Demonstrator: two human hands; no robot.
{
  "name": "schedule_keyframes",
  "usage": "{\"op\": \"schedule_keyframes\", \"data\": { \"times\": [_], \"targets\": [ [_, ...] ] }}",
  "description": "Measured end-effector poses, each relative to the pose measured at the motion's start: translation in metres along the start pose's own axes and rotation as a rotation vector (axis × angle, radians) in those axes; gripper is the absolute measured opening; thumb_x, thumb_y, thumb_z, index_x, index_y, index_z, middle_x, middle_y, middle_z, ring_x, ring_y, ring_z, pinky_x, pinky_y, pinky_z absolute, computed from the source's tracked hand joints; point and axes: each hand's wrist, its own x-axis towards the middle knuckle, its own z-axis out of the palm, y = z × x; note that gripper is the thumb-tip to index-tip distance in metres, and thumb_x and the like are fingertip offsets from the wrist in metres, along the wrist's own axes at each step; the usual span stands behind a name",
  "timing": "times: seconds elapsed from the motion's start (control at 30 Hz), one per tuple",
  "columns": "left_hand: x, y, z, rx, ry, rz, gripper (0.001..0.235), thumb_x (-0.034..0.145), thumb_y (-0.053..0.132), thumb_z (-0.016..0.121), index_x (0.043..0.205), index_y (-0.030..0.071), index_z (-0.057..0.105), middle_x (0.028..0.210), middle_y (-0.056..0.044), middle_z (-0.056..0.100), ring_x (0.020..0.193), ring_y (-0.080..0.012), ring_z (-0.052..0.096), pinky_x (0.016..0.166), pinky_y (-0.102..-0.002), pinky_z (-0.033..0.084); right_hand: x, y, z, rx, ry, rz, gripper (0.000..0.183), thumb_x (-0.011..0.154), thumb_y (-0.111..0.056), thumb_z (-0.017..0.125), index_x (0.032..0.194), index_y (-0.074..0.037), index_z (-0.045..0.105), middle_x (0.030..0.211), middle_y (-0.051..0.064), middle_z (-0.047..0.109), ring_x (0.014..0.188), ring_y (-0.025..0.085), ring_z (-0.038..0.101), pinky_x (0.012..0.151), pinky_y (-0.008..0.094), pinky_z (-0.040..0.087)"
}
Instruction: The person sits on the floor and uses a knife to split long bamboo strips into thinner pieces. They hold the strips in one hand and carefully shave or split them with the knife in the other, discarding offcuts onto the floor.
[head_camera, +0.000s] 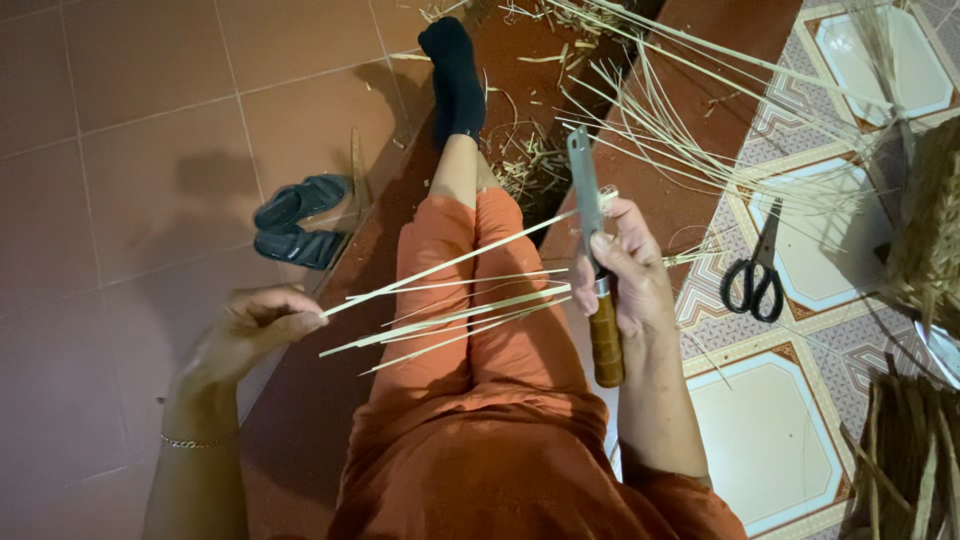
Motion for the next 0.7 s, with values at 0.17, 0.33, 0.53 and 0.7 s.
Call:
{"op": "schedule_keyframes", "data": {
  "times": [0.17,0.33,0.53,0.7],
  "targets": [
    [-0.001,0.000,0.001,0.172,0.099,-0.108,0.012,0.089,0.013,0.075,0.091,0.003,0.080,0.076,-0.002,0.071,0.067,-0.0094,0.058,0.058,-0.027,0.047,0.003,-0.001,-0.010,-0.028,0.096,0.015,0.030,0.103,-0.009,0.061,0.130,-0.006,0.050,0.066,0.012,0.060,0.045,0.020,0.056,0.038,0.030,0.044],
    [0.010,-0.004,0.003,0.164,0.009,0.004,0.011,0.091,0.012,0.074,0.094,0.003,0.079,0.080,0.000,0.069,0.073,-0.0076,0.059,0.064,-0.025,0.047,0.005,0.006,-0.031,0.033,0.058,-0.031,0.024,0.105,-0.009,0.061,0.128,-0.006,0.056,0.068,0.011,0.061,0.046,0.018,0.056,0.037,0.028,0.045],
    [0.012,-0.015,-0.003,0.231,0.211,0.038,0.010,0.093,0.013,0.075,0.096,0.004,0.078,0.086,0.000,0.073,0.075,-0.0077,0.061,0.065,-0.025,0.050,0.009,-0.012,-0.068,0.175,0.138,-0.133,0.007,0.114,-0.009,0.059,0.120,-0.007,0.062,0.076,0.011,0.066,0.051,0.015,0.055,0.040,0.023,0.044],
    [0.054,-0.011,0.025,0.387,0.214,0.328,0.012,0.097,0.012,0.071,0.108,0.006,0.073,0.095,-0.001,0.074,0.080,-0.0067,0.065,0.069,-0.023,0.052,0.006,0.009,-0.054,0.279,0.028,0.037,0.019,0.107,-0.009,0.060,0.126,-0.006,0.064,0.068,0.008,0.064,0.044,0.013,0.052,0.035,0.023,0.043]
  ]
}}
